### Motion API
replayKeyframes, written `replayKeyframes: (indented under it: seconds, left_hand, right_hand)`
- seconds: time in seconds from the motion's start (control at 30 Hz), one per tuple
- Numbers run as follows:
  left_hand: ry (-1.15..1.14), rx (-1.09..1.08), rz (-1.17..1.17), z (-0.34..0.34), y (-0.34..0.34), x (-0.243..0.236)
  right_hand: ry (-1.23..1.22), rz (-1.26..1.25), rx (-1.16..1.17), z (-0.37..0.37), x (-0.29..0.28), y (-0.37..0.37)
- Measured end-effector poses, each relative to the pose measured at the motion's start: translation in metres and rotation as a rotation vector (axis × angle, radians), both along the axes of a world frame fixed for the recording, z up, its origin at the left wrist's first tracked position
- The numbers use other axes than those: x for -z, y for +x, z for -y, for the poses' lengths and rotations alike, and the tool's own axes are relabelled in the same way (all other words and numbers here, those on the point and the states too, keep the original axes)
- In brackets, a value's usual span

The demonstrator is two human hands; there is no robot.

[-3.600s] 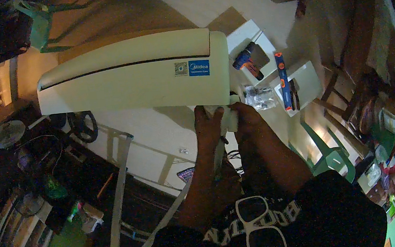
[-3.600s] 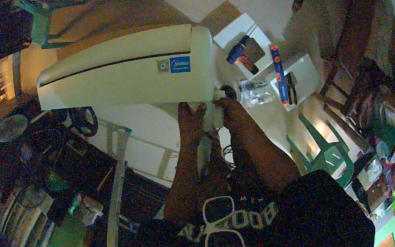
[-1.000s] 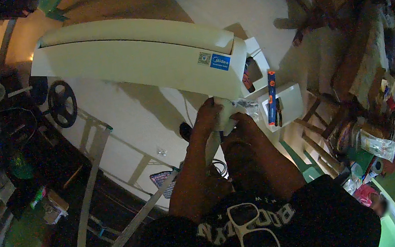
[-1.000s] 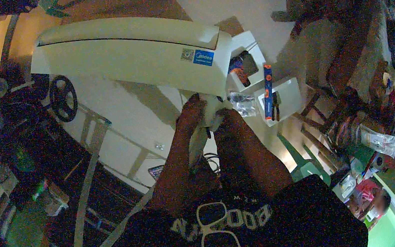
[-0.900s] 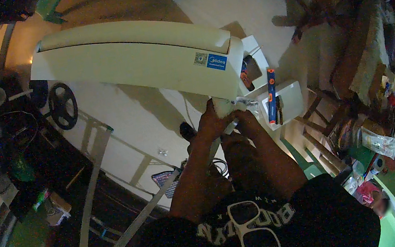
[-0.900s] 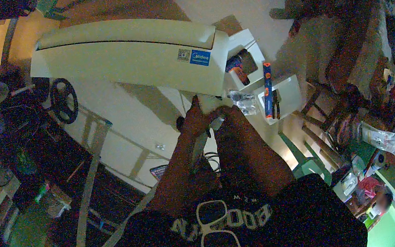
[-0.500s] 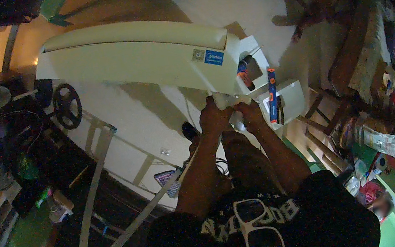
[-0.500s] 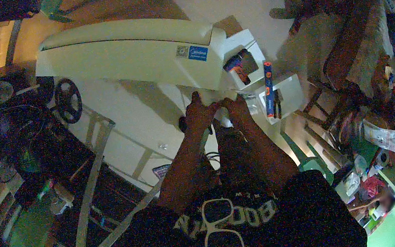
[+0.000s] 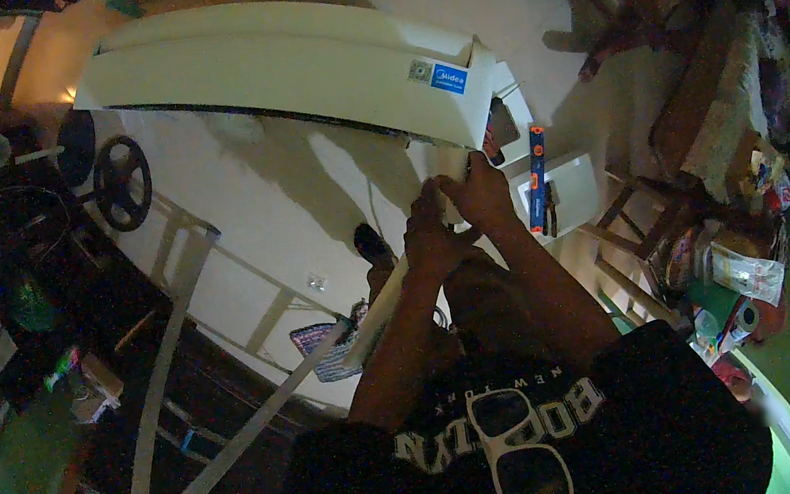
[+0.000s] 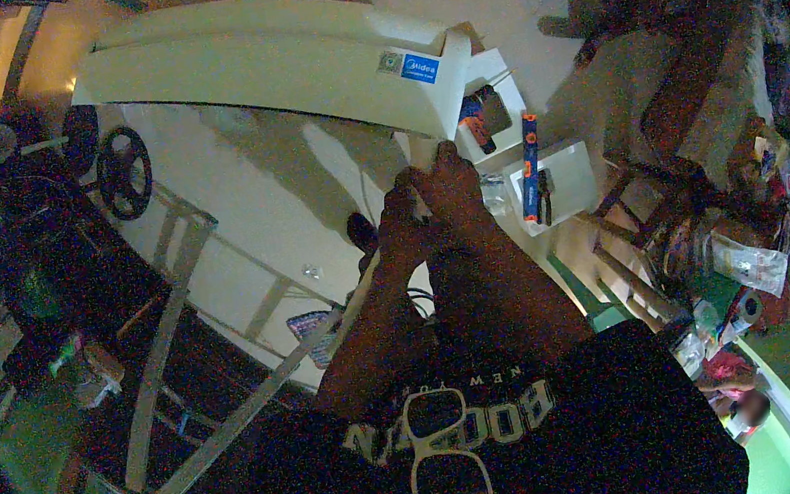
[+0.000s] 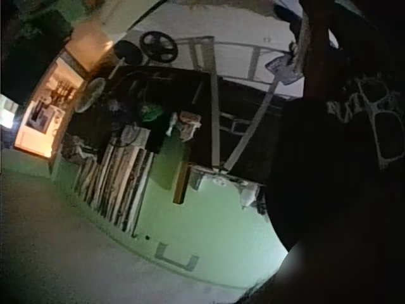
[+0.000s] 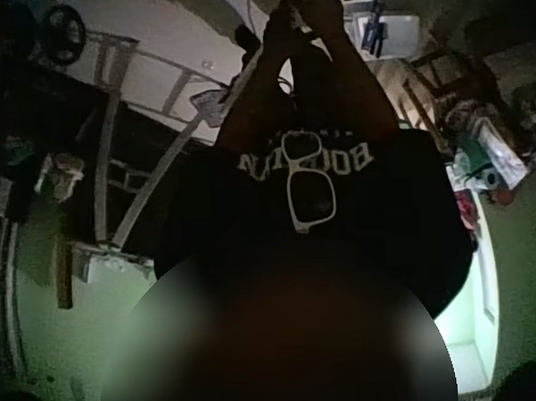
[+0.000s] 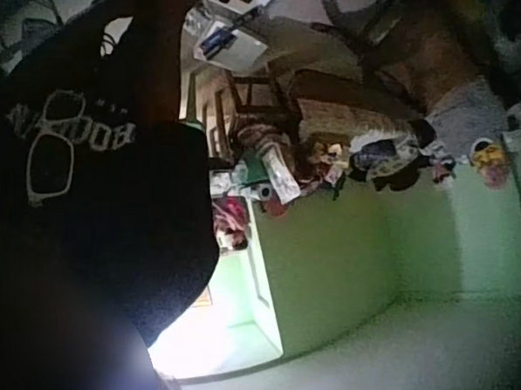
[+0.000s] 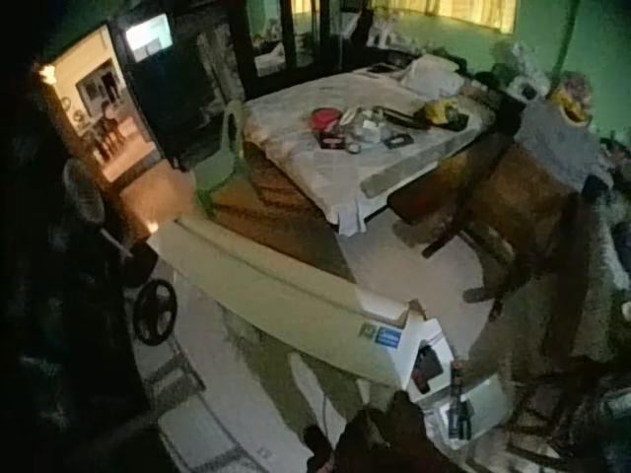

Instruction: The person removes the front panel of a wall-mounted air conditioner, then wraps a flexible white pipe with white tape. The person secures the taped pipe to the unit and continues wrapping additional sections.

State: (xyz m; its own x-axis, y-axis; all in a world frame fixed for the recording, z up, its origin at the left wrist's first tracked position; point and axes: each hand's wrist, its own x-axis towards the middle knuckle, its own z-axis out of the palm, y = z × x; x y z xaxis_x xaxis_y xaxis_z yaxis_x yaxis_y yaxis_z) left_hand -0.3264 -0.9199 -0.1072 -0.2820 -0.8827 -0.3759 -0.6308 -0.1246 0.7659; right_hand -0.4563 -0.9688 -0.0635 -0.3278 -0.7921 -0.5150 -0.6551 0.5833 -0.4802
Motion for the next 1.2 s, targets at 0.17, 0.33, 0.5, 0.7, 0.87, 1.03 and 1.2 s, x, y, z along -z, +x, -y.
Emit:
replayKeyframes:
  seconds: [0.17, 0.33, 0.5, 0.7, 0.87, 1.03, 1.2]
  left_hand:
    - [-0.197, -0.186, 0.069, -0.004, -0.007, 0.013]
    - [-0.328, -0.036, 0.249, 0.0, 0.02, 0.052]
    - [0.288, 0.134, -0.002, 0.044, 0.026, 0.109]
    - [-0.303, 0.372, 0.278, 0.03, 0.038, 0.102]
    - [-0.236, 0.38, -0.055, 0.056, 0.055, 0.057]
    - [0.881, 0.073, -0.573, 0.121, -0.01, 0.072]
    - [0.543, 0.16, -0.467, 0.114, -0.033, 0.093]
  right_hand:
    - [-0.121, -0.101, -0.205, -0.011, 0.005, 0.002]
    - [-0.161, 0.796, 0.48, -0.034, 0.053, -0.033]
    - [0.015, 1.688, 0.949, -0.034, 0.126, -0.007]
    - [-0.192, 1.691, 0.996, -0.043, 0.127, 0.011]
    - [-0.162, 1.591, 1.009, -0.036, 0.097, 0.018]
    - [-0.163, 1.604, 1.05, -0.053, 0.079, 0.016]
    - [-0.226, 1.637, 1.005, -0.07, 0.08, 0.006]
